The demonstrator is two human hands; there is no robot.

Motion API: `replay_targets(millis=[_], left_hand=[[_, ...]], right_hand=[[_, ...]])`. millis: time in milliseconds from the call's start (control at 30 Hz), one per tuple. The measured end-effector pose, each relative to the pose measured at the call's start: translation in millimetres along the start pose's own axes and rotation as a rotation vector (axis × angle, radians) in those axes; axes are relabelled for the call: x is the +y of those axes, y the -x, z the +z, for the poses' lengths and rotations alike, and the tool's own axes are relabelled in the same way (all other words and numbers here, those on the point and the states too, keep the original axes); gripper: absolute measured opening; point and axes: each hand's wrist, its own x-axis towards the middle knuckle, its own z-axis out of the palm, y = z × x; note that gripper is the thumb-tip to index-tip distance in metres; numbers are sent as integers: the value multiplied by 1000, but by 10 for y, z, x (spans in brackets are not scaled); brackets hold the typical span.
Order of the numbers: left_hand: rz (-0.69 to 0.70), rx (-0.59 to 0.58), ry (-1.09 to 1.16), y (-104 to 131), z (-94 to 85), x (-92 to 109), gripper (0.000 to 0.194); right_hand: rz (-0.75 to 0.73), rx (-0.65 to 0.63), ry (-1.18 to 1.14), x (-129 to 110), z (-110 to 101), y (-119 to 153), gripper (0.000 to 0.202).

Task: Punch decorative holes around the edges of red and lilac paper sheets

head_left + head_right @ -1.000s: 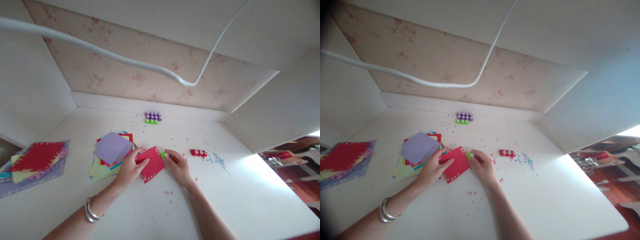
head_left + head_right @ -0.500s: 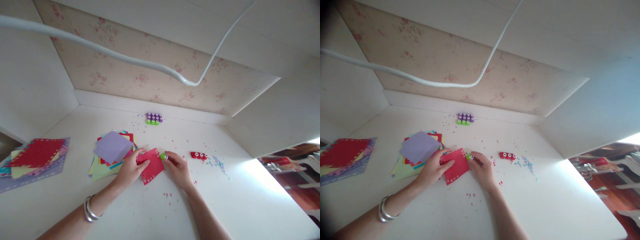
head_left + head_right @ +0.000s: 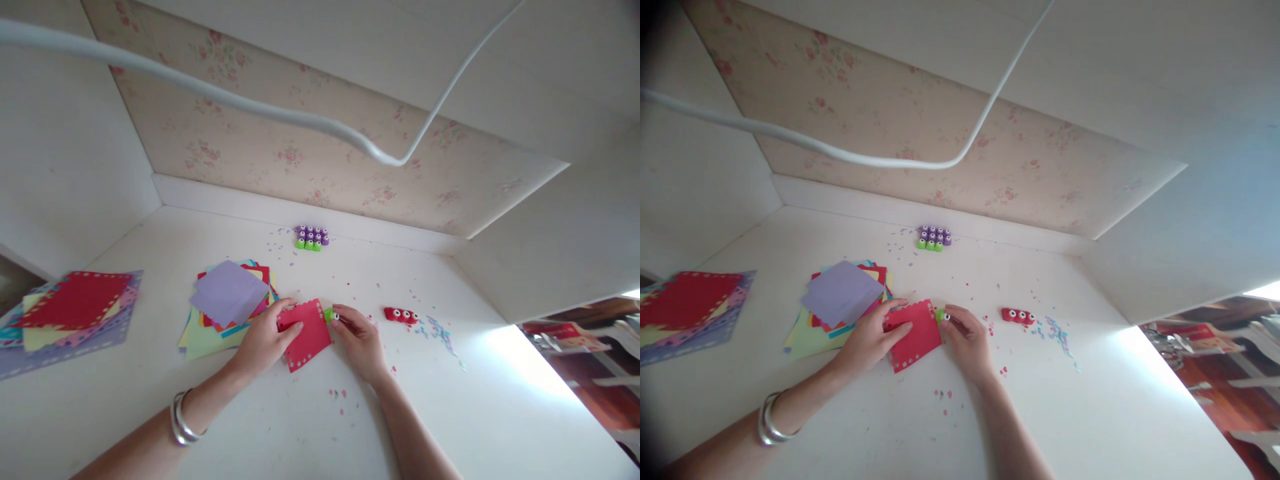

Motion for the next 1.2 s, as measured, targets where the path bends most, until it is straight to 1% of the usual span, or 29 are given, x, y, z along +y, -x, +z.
replay_targets(millis=[167,433,667,900,967,1033,1100,1200], left_hand=[[20,15,-10,3,16,-28,39],[15,47,-16,-14,26,-51,40],[19,18,29,-15,54,-65,41],[46,34,-51,-5,44,-34,38],[80,32,-72,4,72,-46,36],[145,35,-88,20,111,-59,35],[231,69,-128,45,146,-56,36],[352,134,-269,106,155,-2,35]], right_hand=[[-20,-25,19,-14,2,21,20],[-25,-12,48,-27,4,16,19],[-53,-34,85,-56,-10,8,18],[-74,-81,100,-120,18,30,17],[-89,-99,131,-128,36,44,16],[-95,-111,174,-132,51,61,17],[-95,-124,214,-138,58,75,20],[-90,-121,236,-150,49,74,22]])
